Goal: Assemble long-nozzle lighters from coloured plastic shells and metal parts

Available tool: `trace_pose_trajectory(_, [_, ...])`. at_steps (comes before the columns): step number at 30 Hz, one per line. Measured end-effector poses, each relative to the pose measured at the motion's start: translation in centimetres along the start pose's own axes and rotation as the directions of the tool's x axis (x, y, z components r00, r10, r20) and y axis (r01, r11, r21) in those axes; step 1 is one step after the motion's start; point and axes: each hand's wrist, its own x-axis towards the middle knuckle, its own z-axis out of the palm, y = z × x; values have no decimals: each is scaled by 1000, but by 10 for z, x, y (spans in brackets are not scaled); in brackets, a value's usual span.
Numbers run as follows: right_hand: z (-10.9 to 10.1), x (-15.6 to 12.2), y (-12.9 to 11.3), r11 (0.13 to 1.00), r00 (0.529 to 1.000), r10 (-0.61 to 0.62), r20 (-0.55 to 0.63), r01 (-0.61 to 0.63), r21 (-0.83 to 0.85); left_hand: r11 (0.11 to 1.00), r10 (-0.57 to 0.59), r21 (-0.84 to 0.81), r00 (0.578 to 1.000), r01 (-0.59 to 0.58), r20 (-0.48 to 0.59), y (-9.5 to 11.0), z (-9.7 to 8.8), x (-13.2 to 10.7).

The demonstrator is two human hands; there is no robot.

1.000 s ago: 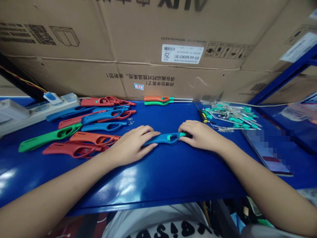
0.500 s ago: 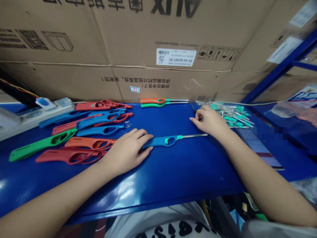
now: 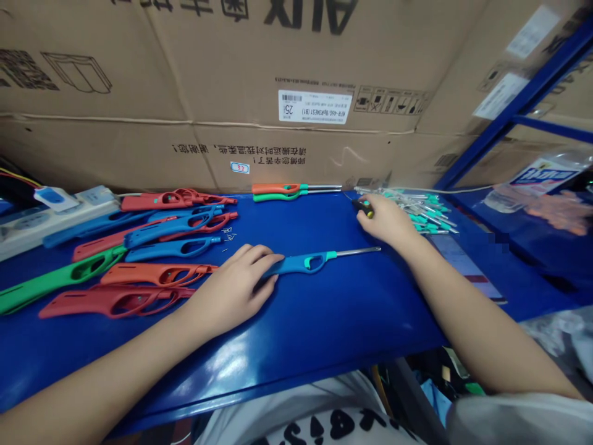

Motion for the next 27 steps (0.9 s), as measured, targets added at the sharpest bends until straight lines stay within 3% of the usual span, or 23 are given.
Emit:
trace_pose_trajectory(3, [-14,4,2,943,953,76,-293,26,332,1000,4,-24,1000,-4,4,3,2,-2])
trace_pose_trajectory(5, [-20,3,-4,859,902,185,-390,44,509,999,12,-33,1000,-11,16,5,2,-3])
trace_pose_trajectory(7, [-21,-5,-19,813,907,206,-368,50,580,999,19,-31,999,-18,30,9,2,-3])
trace_pose_trajectory(9, [-19,-18,-42,702,937,154,-314,120,702,1000,20,-18,999,-20,48,12,1,-3])
trace_pose_trajectory(11, [-16,-31,-68,693,964,-37,-263,214,689,1000,18,2,998,-18,59,16,0,-4])
trace_pose_trajectory(13, [-13,-41,-90,647,961,-197,-194,276,711,1000,21,15,998,-22,67,18,-1,-4])
trace_pose_trajectory(20, [-7,-39,-136,425,888,-458,-32,251,869,998,51,34,997,-54,65,19,1,-8])
trace_pose_trajectory(27, [0,-38,-153,470,782,-611,-121,482,740,994,105,28,994,-106,24,15,6,-8])
